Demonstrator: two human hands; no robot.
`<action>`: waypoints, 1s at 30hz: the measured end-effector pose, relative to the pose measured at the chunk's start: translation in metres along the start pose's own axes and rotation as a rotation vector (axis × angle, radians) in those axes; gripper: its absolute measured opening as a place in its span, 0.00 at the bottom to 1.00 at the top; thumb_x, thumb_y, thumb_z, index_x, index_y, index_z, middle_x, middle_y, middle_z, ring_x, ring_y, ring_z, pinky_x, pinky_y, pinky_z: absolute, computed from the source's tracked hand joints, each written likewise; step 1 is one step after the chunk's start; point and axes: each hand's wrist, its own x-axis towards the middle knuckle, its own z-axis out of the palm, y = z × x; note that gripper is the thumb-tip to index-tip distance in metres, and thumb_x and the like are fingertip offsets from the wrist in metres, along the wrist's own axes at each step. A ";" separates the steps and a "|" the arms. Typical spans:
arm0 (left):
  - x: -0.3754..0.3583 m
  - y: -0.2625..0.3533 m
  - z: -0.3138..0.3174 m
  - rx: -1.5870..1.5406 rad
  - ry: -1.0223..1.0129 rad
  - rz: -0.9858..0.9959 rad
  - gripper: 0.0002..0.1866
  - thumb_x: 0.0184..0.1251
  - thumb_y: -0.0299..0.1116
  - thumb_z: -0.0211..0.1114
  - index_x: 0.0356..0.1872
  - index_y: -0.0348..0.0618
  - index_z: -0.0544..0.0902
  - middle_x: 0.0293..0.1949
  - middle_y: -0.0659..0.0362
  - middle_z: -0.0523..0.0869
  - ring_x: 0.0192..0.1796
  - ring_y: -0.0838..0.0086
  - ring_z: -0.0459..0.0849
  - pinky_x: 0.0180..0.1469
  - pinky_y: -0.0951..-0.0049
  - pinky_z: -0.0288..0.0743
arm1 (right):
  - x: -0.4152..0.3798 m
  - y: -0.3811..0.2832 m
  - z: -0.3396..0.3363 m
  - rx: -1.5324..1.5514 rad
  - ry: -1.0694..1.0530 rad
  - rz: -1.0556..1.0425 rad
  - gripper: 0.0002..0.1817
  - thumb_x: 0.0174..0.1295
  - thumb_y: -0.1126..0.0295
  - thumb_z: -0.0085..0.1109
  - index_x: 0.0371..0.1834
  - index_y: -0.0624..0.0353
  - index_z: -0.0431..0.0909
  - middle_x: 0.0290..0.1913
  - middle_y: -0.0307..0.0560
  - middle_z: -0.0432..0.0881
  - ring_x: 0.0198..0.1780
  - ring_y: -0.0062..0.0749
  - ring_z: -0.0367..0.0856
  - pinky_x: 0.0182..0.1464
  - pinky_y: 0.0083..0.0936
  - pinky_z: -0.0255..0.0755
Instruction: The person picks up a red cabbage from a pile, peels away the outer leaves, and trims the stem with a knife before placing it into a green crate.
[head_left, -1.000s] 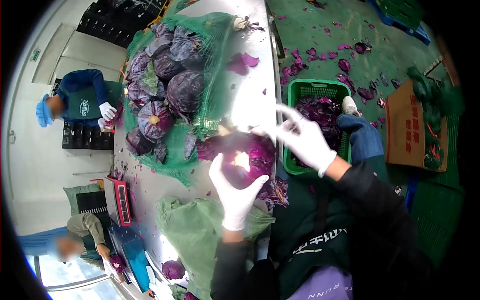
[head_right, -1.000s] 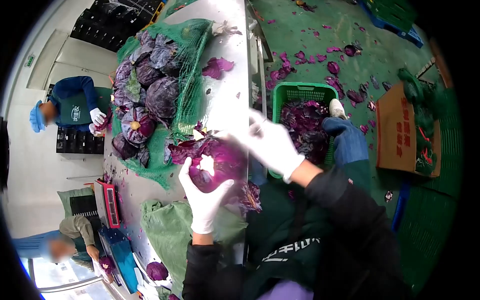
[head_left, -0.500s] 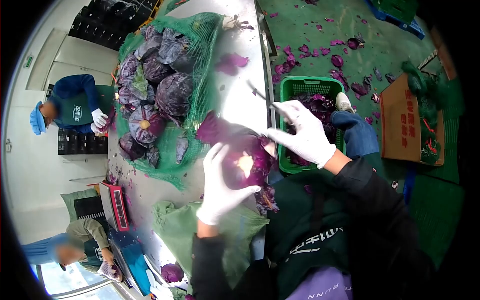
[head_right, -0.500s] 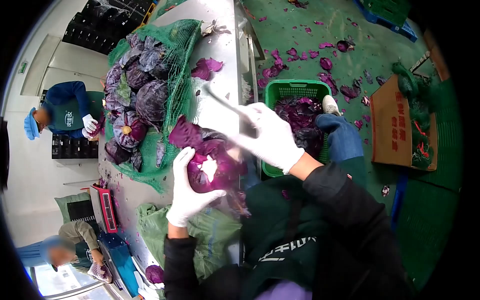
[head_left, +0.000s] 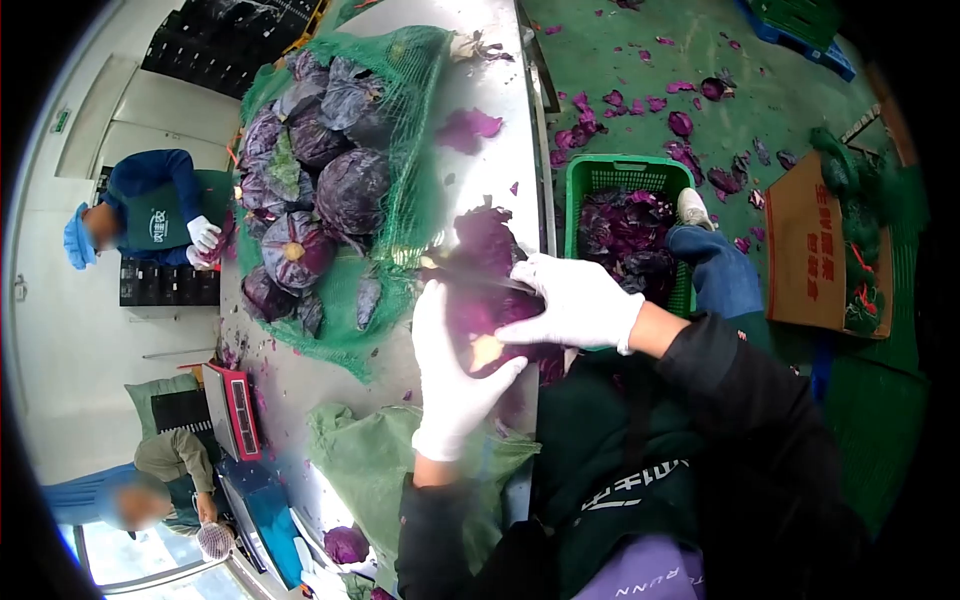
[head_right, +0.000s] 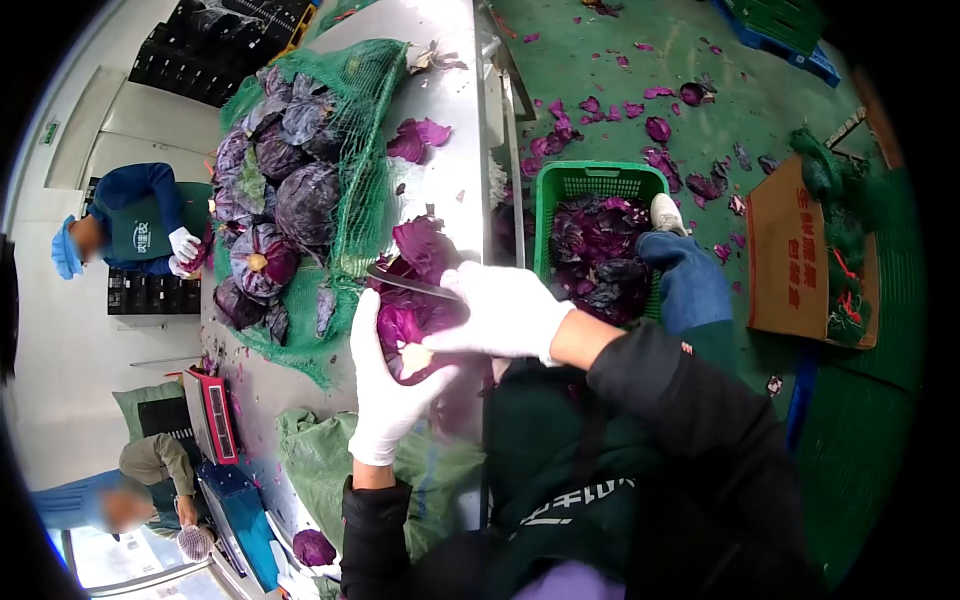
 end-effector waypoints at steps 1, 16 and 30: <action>0.003 0.002 -0.003 0.057 -0.031 0.021 0.62 0.40 0.34 0.86 0.78 0.37 0.54 0.76 0.44 0.60 0.77 0.54 0.62 0.77 0.57 0.58 | 0.004 0.011 0.002 0.000 0.015 -0.031 0.37 0.56 0.38 0.65 0.53 0.62 0.80 0.49 0.59 0.80 0.49 0.50 0.84 0.52 0.36 0.78; -0.024 0.004 -0.029 0.169 -0.141 -0.143 0.63 0.32 0.35 0.87 0.77 0.48 0.60 0.74 0.45 0.55 0.76 0.47 0.57 0.75 0.53 0.63 | 0.024 0.016 0.014 0.197 0.119 0.011 0.43 0.58 0.46 0.70 0.67 0.68 0.69 0.59 0.62 0.76 0.62 0.50 0.76 0.67 0.35 0.68; -0.006 0.012 0.000 0.263 0.101 -0.036 0.48 0.38 0.39 0.85 0.68 0.45 0.72 0.70 0.42 0.65 0.71 0.46 0.67 0.73 0.51 0.64 | 0.040 0.066 0.002 -0.077 0.436 0.159 0.22 0.62 0.50 0.63 0.49 0.56 0.77 0.34 0.56 0.85 0.35 0.56 0.85 0.41 0.45 0.79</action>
